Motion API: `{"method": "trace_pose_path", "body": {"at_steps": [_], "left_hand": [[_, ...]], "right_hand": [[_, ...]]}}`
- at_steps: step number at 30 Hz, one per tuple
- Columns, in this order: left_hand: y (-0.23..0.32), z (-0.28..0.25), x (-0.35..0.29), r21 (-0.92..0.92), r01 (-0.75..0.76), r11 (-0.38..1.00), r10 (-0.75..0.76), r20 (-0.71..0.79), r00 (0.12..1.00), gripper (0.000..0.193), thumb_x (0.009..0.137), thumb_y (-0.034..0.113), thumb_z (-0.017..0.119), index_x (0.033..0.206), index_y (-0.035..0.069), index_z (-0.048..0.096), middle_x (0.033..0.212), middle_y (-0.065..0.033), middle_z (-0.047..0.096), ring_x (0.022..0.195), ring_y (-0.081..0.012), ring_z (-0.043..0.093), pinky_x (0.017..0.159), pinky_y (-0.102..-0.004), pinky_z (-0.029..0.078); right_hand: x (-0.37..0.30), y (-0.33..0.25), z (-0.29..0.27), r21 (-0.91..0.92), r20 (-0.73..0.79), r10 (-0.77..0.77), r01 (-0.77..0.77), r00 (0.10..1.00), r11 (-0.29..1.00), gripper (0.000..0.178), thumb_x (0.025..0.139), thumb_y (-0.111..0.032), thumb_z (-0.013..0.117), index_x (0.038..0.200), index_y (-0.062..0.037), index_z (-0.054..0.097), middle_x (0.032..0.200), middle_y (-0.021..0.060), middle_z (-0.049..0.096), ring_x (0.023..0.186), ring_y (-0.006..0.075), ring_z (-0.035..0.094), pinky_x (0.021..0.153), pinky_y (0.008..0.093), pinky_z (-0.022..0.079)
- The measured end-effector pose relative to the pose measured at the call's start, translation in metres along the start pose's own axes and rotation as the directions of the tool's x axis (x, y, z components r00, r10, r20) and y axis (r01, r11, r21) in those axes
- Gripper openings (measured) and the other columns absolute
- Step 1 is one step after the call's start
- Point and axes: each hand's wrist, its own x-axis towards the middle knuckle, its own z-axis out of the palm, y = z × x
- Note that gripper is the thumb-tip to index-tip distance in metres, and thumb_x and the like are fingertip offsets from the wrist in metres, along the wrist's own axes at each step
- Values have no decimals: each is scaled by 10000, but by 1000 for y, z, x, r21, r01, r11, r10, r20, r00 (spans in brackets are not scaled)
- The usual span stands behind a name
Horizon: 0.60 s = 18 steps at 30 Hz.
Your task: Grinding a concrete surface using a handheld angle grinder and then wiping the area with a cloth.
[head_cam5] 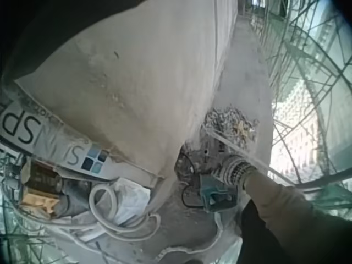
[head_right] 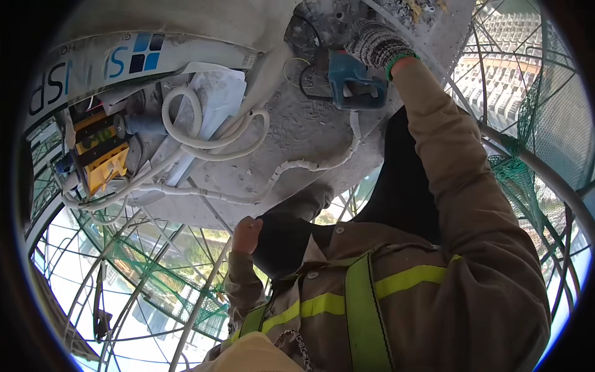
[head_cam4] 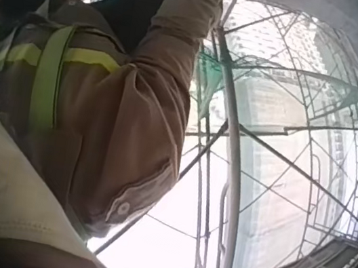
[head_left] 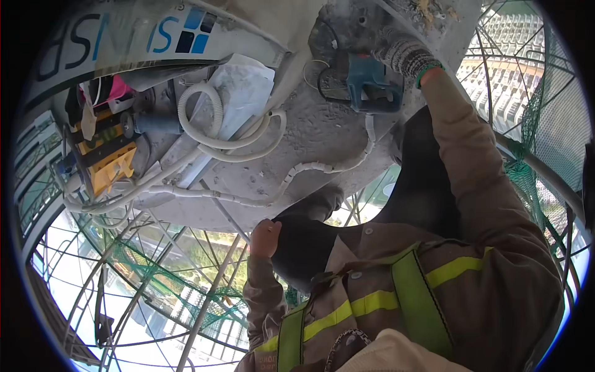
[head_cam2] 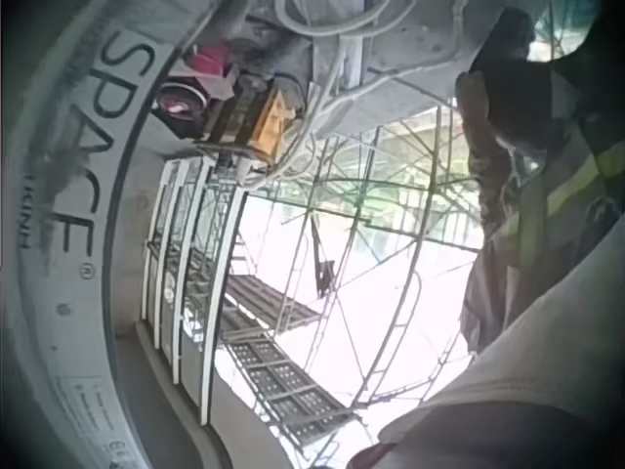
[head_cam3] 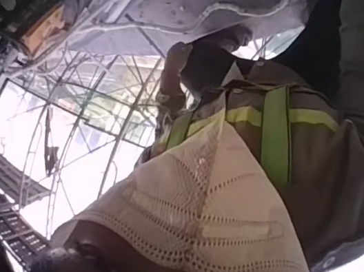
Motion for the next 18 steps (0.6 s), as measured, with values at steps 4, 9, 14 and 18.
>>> {"method": "trace_pose_path", "body": {"at_steps": [4, 9, 14, 18], "left_hand": [[23, 18, 36, -124, -7, 992, 14, 54, 998, 311, 941, 266, 694, 795, 4, 614, 817, -215, 633, 827, -433, 645, 718, -511, 491], [82, 83, 123, -112, -445, 888, 447, -6, 894, 191, 935, 190, 679, 859, 24, 624, 899, -191, 649, 888, -413, 628, 779, -507, 499], [193, 120, 200, 54, -837, 544, 830, -179, 528, 318, 851, 127, 723, 1165, 111, 676, 1225, -138, 620, 1190, -384, 579, 986, -494, 487], [275, 160, 256, 353, -836, 421, 905, -219, 364, 350, 856, 165, 673, 1202, 114, 650, 1255, -128, 603, 1215, -354, 575, 1070, -468, 415]], "right_hand": [[39, 15, 9, 22, -581, 64, -63, 811, 998, 781, 910, -515, 698, 1518, -82, 470, 1485, 197, 533, 1368, 372, 526, 1149, 456, 449], [91, 33, 22, -107, -525, 13, -81, 851, 991, 808, 890, -480, 739, 1521, -55, 467, 1513, 191, 524, 1376, 378, 517, 1154, 435, 453], [105, 33, 16, 50, -544, -26, 63, 839, 997, 885, 795, -588, 800, 1454, -58, 543, 1361, 214, 645, 1274, 379, 601, 1092, 445, 475], [101, 26, 13, 126, -552, -39, 130, 833, 984, 750, 820, -599, 771, 1300, -35, 653, 1274, 243, 676, 1219, 406, 619, 1051, 470, 487]]}}
